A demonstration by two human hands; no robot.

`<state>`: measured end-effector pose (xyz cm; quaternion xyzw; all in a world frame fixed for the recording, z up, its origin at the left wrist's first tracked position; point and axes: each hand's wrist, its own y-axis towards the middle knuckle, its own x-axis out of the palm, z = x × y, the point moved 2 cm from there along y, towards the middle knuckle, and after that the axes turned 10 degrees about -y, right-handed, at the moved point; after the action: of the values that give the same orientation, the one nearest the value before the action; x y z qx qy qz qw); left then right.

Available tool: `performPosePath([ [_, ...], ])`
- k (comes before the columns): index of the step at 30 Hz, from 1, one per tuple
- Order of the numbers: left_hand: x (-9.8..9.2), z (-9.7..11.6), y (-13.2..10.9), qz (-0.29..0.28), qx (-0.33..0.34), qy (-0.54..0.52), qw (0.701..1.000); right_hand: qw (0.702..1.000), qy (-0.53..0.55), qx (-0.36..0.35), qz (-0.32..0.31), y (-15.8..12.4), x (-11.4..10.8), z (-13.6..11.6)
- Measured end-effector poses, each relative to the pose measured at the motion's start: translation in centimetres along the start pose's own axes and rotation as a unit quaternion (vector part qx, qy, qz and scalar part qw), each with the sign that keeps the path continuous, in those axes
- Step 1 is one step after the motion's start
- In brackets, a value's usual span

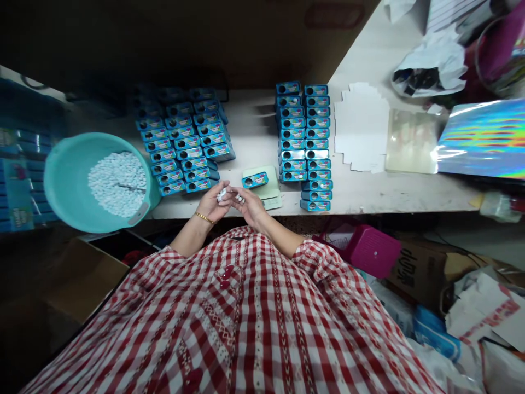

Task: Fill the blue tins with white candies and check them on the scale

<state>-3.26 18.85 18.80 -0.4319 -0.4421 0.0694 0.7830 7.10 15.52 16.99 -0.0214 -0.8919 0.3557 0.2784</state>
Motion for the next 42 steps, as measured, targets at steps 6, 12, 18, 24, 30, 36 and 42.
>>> performPosePath([
  [6, -1.0, 0.5, -0.8, -0.002, -0.043, -0.075, 0.996, 0.785, -0.594, -0.169, 0.041, -0.6, -1.1, -5.2],
  [12, -2.3, 0.2, -1.4, 0.009, -0.041, -0.085, 0.995, 0.435, -0.888, -0.147, 0.001, -0.6, 1.1, -7.8],
  [18, -3.0, 0.0, -1.8, 0.016, -0.057, -0.108, 0.992, 0.495, -0.841, -0.218, 0.0, 0.0, -1.1, -7.1],
  [24, -4.3, -1.0, -1.5, 0.074, -0.078, -0.098, 0.989, 0.64, -0.696, -0.324, 0.032, -0.5, -3.1, -5.8],
  [30, -6.4, -2.1, -1.9, 0.072, -0.083, -0.066, 0.992, 0.622, -0.703, -0.31, -0.151, -3.8, 1.5, -0.3],
  [36, -7.5, -2.9, -3.8, 0.08, -0.14, -0.046, 0.986, 0.549, -0.756, -0.259, -0.245, -3.5, 4.1, 2.6],
  [42, -7.6, -2.8, -4.4, 0.079, -0.135, -0.029, 0.987, 0.502, -0.776, -0.267, -0.272, -3.7, 4.2, 1.9],
])
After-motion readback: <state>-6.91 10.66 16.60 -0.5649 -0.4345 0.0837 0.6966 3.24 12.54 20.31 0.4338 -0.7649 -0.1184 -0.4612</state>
